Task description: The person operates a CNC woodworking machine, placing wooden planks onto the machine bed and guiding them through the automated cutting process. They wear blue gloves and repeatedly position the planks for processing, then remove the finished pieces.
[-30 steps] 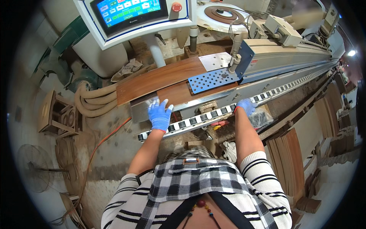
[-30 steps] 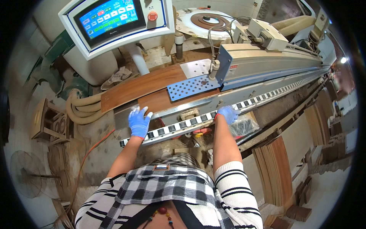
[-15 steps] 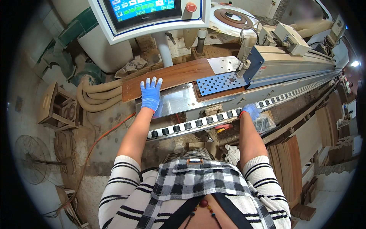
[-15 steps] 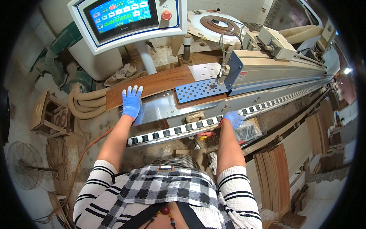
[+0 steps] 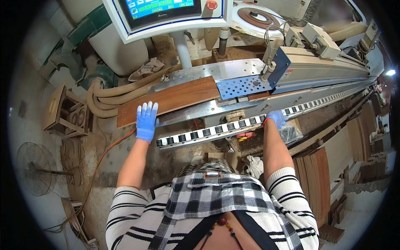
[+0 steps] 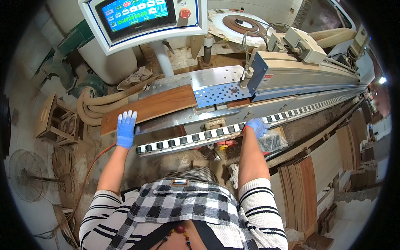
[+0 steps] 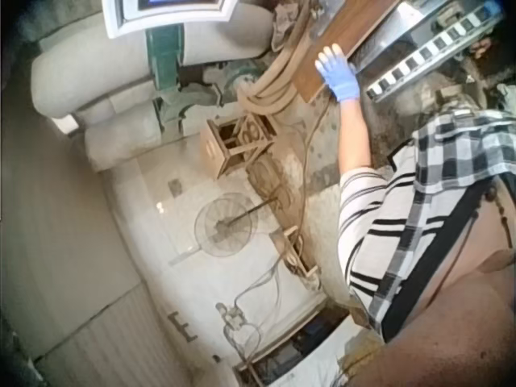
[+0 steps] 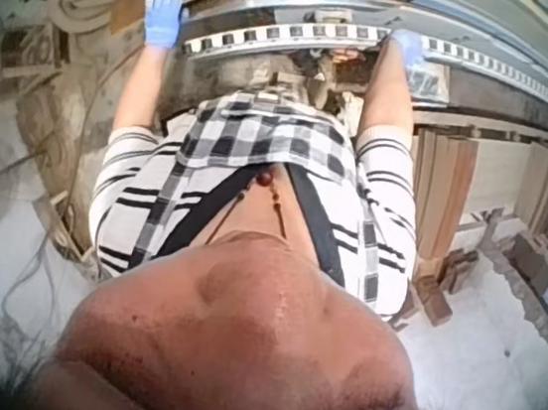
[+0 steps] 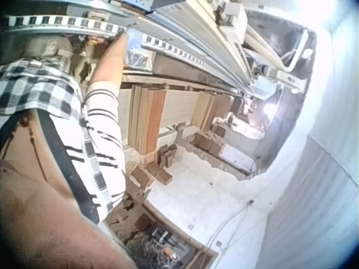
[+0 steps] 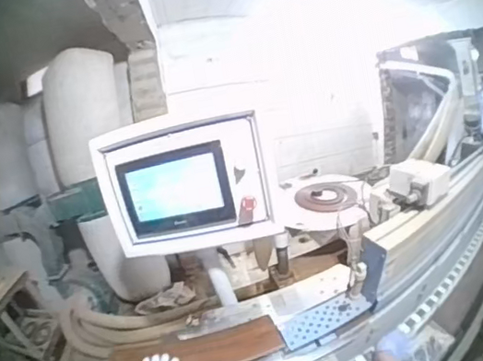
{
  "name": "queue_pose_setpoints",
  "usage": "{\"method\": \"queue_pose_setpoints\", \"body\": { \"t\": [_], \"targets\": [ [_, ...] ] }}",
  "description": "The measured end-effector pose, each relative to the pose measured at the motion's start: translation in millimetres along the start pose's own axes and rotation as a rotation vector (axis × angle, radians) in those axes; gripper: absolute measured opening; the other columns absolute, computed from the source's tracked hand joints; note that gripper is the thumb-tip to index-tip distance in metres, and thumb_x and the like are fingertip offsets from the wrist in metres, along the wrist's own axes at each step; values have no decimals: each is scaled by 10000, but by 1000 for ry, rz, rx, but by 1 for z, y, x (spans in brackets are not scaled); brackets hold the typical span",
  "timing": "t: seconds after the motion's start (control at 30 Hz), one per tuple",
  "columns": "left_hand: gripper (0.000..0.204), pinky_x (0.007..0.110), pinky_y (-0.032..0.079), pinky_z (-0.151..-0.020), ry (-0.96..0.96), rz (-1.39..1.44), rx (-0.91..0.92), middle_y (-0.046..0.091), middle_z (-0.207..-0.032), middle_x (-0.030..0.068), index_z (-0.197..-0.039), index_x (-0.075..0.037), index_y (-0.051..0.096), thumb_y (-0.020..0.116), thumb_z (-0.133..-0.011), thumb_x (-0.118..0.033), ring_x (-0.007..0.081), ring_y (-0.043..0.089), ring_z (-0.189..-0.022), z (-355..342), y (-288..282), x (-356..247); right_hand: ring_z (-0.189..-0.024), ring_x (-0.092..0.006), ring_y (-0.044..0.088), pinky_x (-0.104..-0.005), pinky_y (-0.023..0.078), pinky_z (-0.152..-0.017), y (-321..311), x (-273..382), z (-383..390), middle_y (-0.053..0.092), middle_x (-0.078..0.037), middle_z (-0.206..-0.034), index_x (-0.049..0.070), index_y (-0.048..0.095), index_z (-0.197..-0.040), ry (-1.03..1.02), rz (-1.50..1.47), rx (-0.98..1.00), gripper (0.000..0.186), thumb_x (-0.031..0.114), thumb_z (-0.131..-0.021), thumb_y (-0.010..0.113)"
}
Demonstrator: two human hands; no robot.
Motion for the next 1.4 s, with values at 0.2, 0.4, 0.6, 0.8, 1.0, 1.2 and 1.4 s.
{"method": "queue_pose_setpoints", "body": {
  "t": [0.2,0.4,0.6,0.8,1.0,1.2,1.4],
  "targets": [
    [553,482,267,-1093,75,66,18,475,-1340,138,-1336,-105,455,490,-794,-3,329,437,-1242,53,-22,-17,-1100,-355,525,-457,459,-882,2,-1,-2,487,-186,-1242,91,377,-1325,3,1,-9,549,473,-931,398],
    [502,457,282,-1089,124,207,174,447,-1373,158,-1350,-110,439,547,-861,-147,338,421,-1266,22,-14,-63,-1098,-362,524,-462,460,-879,2,0,0,485,-190,-1240,89,372,-1328,8,6,-10,544,480,-950,357],
    [457,440,285,-1097,111,355,206,422,-1398,166,-1339,-116,462,549,-908,-243,350,395,-1289,-24,12,-85,-1102,-364,522,-489,451,-882,2,-1,-2,483,-186,-1236,93,405,-1297,24,-50,-27,533,475,-926,404],
    [465,427,287,-1094,-37,491,208,451,-1389,136,-1312,-135,509,576,-883,-303,330,395,-1295,-41,11,-86,-1107,-364,521,-471,457,-887,-6,3,9,478,-182,-1250,87,382,-1335,23,-41,8,540,457,-941,377],
    [640,475,211,-1102,-251,321,138,376,-1437,170,-1366,-157,448,633,-819,-434,393,308,-1337,-9,-10,-38,-1092,-382,531,-486,447,-897,3,-3,-6,488,-194,-1229,81,422,-1293,0,-90,-69,515,431,-914,438],
    [738,472,231,-1101,-615,419,300,299,-1474,217,-1423,-157,373,641,-814,-476,399,310,-1339,38,7,26,-1132,-378,502,-469,443,-914,-11,4,15,466,-197,-1281,80,371,-1341,4,-48,2,548,464,-951,355],
    [694,393,333,-1066,-673,682,141,375,-1434,217,-1389,-121,429,698,-800,-370,352,415,-1287,50,31,35,-1126,-391,519,-489,442,-918,-6,0,6,481,-218,-1259,64,408,-1293,-19,-84,-50,512,440,-947,377]
  ]
}}
Point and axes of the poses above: each hand's wrist, its own z-axis away from the middle knuckle, its own y-axis out of the palm, x = y × z, the point moved 7 cm from there along -z, towards the middle knuckle
